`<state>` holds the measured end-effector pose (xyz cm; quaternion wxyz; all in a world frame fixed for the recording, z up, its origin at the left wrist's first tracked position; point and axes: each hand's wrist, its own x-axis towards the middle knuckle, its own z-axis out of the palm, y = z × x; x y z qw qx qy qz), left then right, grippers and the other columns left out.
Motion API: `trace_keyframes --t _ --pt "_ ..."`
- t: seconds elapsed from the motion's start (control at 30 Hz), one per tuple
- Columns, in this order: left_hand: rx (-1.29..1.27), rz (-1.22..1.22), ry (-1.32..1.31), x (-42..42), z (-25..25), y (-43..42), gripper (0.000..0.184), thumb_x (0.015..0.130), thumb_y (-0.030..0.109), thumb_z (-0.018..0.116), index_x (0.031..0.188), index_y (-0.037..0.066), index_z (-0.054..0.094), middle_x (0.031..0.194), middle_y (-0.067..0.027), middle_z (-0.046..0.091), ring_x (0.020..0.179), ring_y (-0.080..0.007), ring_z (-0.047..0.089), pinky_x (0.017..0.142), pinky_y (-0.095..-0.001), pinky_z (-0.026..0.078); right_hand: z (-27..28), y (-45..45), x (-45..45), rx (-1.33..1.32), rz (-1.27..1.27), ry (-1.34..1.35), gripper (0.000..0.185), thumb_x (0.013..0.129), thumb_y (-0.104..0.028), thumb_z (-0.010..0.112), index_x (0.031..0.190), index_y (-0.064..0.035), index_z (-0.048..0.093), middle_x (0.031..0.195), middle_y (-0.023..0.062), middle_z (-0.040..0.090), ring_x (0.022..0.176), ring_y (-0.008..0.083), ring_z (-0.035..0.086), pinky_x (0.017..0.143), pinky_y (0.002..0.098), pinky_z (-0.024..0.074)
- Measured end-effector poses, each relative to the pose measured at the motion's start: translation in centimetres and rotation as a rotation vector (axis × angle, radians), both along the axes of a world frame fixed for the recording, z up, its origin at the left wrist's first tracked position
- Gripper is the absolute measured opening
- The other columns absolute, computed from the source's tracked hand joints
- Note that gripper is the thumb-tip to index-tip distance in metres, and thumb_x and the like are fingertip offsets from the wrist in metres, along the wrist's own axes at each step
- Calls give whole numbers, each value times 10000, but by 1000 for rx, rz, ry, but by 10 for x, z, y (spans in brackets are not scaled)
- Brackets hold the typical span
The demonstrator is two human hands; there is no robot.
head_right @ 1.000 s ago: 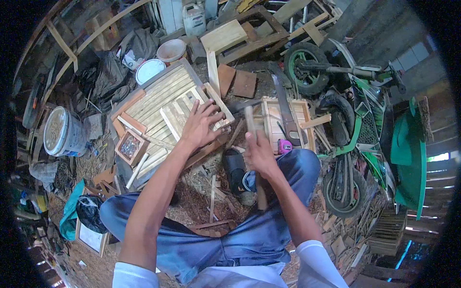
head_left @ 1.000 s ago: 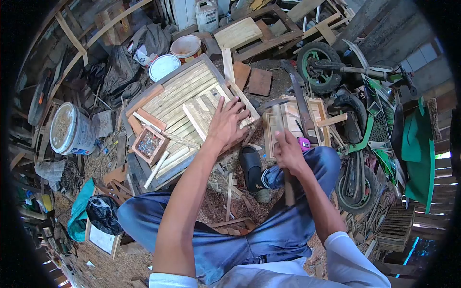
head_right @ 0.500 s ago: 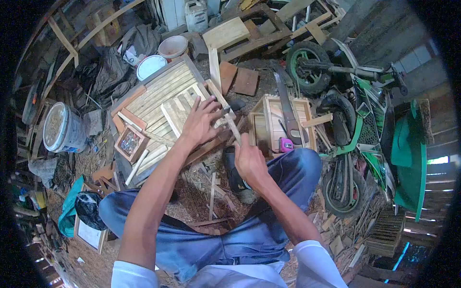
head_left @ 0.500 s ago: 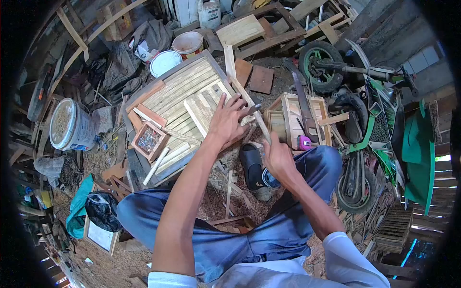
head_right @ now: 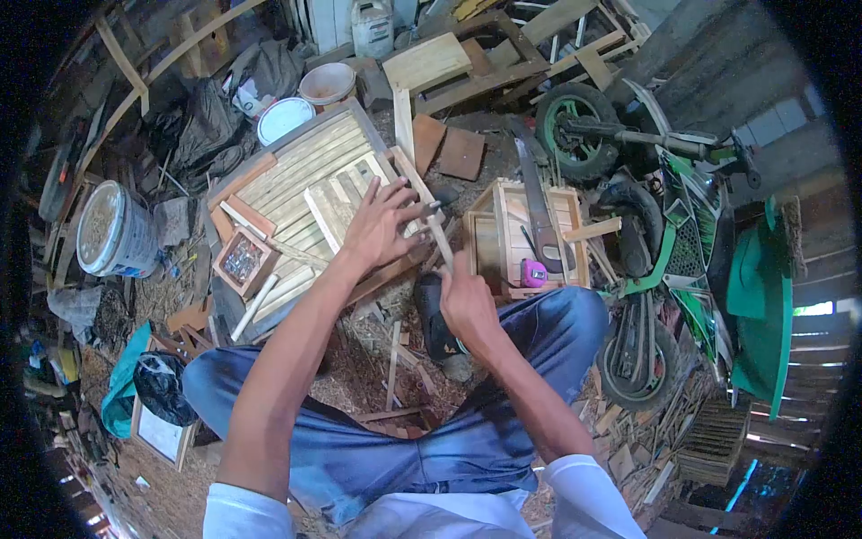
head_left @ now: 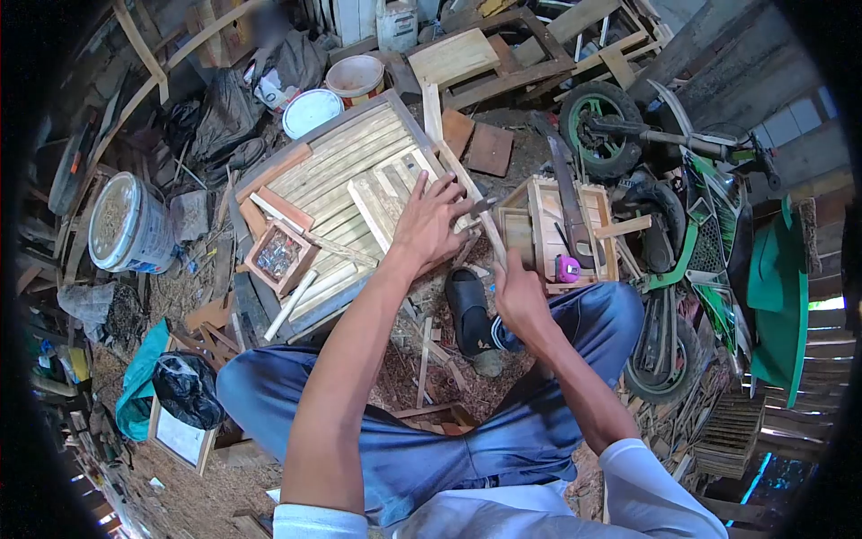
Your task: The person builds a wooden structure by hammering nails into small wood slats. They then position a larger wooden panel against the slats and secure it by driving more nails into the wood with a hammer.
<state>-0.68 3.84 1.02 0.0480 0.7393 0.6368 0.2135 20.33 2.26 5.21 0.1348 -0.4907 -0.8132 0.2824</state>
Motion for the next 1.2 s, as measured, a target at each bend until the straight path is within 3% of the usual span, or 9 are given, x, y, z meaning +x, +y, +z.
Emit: trace_keyframes --t 0.23,0.33,0.5,0.6,0.73,0.77,0.9,1.0,1.2 --pt "-36 5 19 -1 3 -1 473 778 379 716 1189 152 663 1310 -52 558 1396 -259 363 1205 -534 168 27 -12 -10 31 -80 278 188 1007 -207 457 1059 -34 407 727 373 570 734 570 558 622 645 411" --pt "-9 9 1 -1 3 0 475 773 379 719 1182 147 660 1308 -55 559 1391 -266 367 1202 -538 174 -7 -2 -4 1 -28 -17 166 989 -146 507 1002 0 430 644 310 535 642 544 543 576 572 372" --pt "-22 -9 1 -2 0 -2 493 778 360 726 1220 149 670 1323 -77 551 1395 -283 367 1198 -544 183 32 -11 -11 41 -87 271 226 1001 -225 468 1076 -19 410 710 372 576 717 589 549 653 658 409" --pt "-13 14 -11 0 3 -2 491 760 346 739 1205 152 664 1313 -62 556 1395 -258 365 1203 -537 179 -5 -7 -5 -58 22 -20 204 1003 -196 490 1054 -14 412 697 360 560 724 575 543 592 612 391" --pt "-41 7 -20 -2 2 -2 478 751 336 751 1184 152 670 1302 -55 559 1391 -243 368 1206 -528 178 27 -13 -9 -52 -56 188 213 1016 -212 476 1027 -7 424 686 351 570 695 565 544 588 588 399" --pt "-26 11 -12 -1 4 -3 482 749 348 755 1183 154 671 1308 -54 554 1391 -240 370 1208 -523 177 33 -13 -9 90 -61 274 231 1026 -231 475 1004 -5 435 633 297 563 573 495 559 544 550 404" --pt "-30 13 -10 -2 3 -1 492 748 356 757 1187 154 668 1311 -55 552 1393 -241 368 1209 -521 175 26 10 -5 -288 -203 499 258 1025 -334 518 971 -88 461 599 -10 420 486 80 411 416 272 287" --pt "-48 13 -25 -1 3 -1 500 749 355 753 1194 148 664 1320 -62 548 1398 -250 362 1207 -528 174 28 23 4 -785 -345 583 267 1025 -364 512 974 -107 460 602 -32 375 449 66 348 385 243 243" --pt "-60 4 -24 0 4 0 500 756 356 744 1197 136 660 1333 -76 541 1403 -268 356 1206 -537 168 6 16 6 -671 -283 414 301 1010 -421 523 961 -136 443 599 -33 379 389 65 306 341 244 233"
